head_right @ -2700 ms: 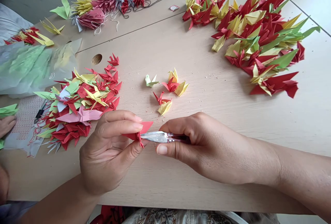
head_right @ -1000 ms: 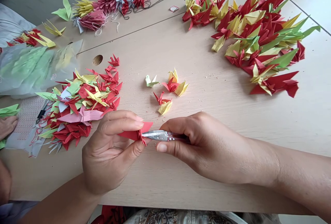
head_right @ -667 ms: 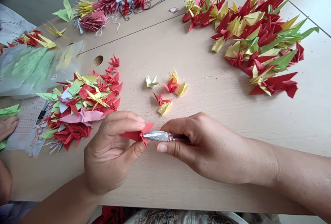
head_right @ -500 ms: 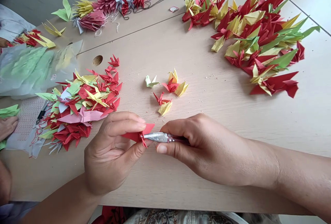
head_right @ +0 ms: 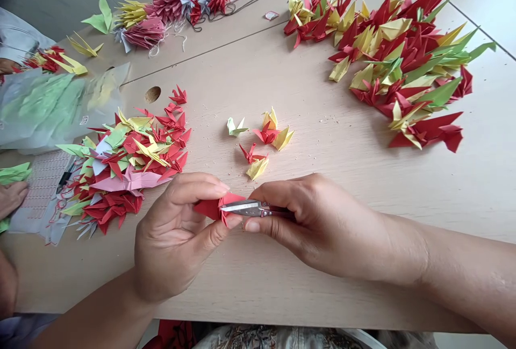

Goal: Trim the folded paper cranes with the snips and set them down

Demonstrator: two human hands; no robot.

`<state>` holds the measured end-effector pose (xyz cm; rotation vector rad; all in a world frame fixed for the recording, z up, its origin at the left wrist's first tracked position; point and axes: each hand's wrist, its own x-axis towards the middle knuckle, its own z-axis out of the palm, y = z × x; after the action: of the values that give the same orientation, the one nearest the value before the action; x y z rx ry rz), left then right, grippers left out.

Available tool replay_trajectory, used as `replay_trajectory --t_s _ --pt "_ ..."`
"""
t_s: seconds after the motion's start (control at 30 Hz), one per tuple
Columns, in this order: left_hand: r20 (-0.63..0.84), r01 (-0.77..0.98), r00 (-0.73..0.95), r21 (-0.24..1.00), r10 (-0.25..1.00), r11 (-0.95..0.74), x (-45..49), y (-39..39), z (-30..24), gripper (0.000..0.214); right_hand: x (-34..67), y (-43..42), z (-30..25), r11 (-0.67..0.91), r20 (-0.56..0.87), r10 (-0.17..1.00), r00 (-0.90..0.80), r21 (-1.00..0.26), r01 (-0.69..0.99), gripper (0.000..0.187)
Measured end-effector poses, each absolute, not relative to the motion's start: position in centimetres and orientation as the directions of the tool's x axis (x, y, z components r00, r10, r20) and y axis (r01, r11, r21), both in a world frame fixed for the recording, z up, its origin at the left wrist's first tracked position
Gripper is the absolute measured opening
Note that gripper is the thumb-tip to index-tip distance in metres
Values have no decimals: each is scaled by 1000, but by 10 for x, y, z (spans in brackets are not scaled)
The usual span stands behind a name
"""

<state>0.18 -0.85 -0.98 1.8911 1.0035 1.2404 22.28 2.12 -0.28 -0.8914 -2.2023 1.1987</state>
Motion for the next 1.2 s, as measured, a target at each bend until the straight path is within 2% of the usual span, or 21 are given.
replay_trajectory --t_s 0.1,0.23,0.47,0.7,0.77,0.93,1.07,1.2 --pt "395 223 272 861 878 -457 3 -9 -10 41 224 20 -7 501 189 717 -671 -809 308 36" --pt "311 181 267 914 912 -364 4 -11 -9 40 226 18 -10 566 227 691 -686 -760 319 35" --pt "67 23 265 997 962 -76 7 -9 -4 32 225 22 -11 590 277 682 -677 -755 286 30" --pt "-30 -49 270 998 962 44 3 -1 -3 10 225 28 -14 581 337 690 -640 -786 213 28" --pt "-65 -39 282 996 957 79 1 1 -7 7 225 29 -13 565 345 722 -600 -794 223 27" --pt "-150 -31 341 985 928 170 0 5 -15 16 228 35 -13 469 337 850 -406 -834 291 27" --pt "-191 -32 402 975 895 222 0 7 -15 26 233 44 -23 355 261 923 -282 -862 362 28" --pt "-231 -9 426 966 875 260 0 9 -15 30 235 49 -36 245 159 958 -239 -888 390 28"
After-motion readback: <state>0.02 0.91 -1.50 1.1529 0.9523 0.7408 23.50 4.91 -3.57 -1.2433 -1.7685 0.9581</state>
